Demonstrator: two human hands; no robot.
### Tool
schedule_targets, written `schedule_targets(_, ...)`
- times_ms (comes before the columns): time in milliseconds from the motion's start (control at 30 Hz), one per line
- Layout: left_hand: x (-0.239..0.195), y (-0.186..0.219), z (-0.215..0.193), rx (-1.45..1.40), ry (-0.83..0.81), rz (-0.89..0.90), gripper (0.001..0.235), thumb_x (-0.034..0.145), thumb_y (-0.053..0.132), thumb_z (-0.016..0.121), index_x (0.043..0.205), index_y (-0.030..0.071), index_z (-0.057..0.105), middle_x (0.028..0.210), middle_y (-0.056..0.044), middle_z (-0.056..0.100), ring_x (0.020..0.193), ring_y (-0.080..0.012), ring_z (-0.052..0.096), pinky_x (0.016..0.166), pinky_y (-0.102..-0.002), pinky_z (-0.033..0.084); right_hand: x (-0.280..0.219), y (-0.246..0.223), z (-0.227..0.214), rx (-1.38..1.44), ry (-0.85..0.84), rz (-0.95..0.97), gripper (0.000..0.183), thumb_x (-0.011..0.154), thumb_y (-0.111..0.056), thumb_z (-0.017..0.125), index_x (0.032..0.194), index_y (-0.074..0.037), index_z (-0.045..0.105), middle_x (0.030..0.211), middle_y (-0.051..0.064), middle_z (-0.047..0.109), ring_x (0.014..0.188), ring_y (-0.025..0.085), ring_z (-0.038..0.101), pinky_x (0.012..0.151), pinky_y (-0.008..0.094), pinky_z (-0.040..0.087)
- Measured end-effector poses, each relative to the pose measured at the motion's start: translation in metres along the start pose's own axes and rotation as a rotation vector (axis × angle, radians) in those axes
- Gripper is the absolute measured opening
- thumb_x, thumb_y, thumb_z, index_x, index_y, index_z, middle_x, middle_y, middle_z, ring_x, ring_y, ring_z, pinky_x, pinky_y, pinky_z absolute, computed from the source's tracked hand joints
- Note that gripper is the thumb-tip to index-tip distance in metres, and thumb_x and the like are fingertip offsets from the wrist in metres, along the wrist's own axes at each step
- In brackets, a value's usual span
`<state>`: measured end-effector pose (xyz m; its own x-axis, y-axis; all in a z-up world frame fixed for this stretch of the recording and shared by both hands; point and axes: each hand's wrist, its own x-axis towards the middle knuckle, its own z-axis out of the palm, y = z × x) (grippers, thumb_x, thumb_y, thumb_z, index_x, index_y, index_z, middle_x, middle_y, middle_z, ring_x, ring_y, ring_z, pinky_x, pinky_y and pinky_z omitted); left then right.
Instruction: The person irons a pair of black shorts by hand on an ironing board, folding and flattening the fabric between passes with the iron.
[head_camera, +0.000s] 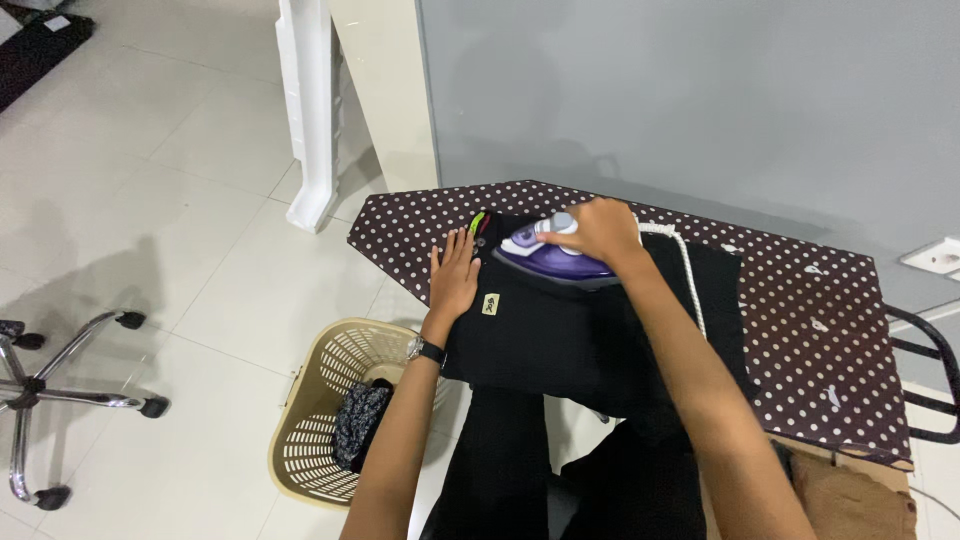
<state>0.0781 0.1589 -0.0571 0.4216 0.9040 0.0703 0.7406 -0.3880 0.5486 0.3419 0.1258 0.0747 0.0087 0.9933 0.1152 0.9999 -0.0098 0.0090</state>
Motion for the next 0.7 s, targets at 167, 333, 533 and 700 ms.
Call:
schedule_targets(167, -0.013, 0.014, -0.015, -0.123, 0.073, 0.067, 0.065, 0.111, 0.023, 0.037, 0.169, 0.017, 0.008, 0.174, -0.015, 0.012, 0.159, -0.0333, 0.009, 0.126, -0.060, 0.001, -0.022, 0.013, -0.003, 0.045, 0.010, -0.065, 0.079, 0.075, -0.092, 0.057, 0.091, -0.017, 0.080, 0.082, 0.013, 0.078, 0.085, 0.038, 0.077, 0.077, 0.046, 0.059)
schedule_targets(333, -0.025, 0.031, -0.025, 0.077, 0.137, 0.131, 0.070, 0.107, 0.005, 0.045, 0.166, 0.035, 0.024, 0.176, -0.006, 0.005, 0.160, -0.0340, 0.002, 0.121, -0.068, 0.015, -0.020, 0.024, 0.025, -0.147, 0.311, 0.071, 0.076, 0.084, -0.085, 0.057, 0.083, -0.011, 0.073, 0.071, 0.012, 0.075, 0.068, 0.032, 0.076, 0.063, 0.042, 0.060)
schedule_targets(533, -0.016, 0.010, 0.005, 0.208, 0.233, 0.067, 0.059, 0.103, 0.013, 0.052, 0.158, 0.034, 0.044, 0.173, -0.005, 0.022, 0.159, -0.0334, 0.012, 0.121, -0.067, 0.017, -0.030, 0.031, 0.010, -0.135, 0.413, 0.141, 0.071, 0.081, -0.082, 0.061, 0.079, -0.012, 0.074, 0.067, 0.013, 0.073, 0.063, 0.033, 0.075, 0.056, 0.044, 0.058)
schedule_targets(700, -0.008, 0.004, 0.017, 0.181, 0.241, 0.001, 0.053, 0.106, 0.018, 0.044, 0.155, 0.038, 0.047, 0.170, -0.001, 0.031, 0.159, -0.0301, 0.018, 0.123, -0.065, 0.014, -0.061, 0.022, -0.015, -0.065, 0.326, -0.011, 0.073, 0.078, -0.084, 0.062, 0.082, -0.012, 0.074, 0.067, 0.013, 0.074, 0.066, 0.033, 0.076, 0.061, 0.042, 0.059)
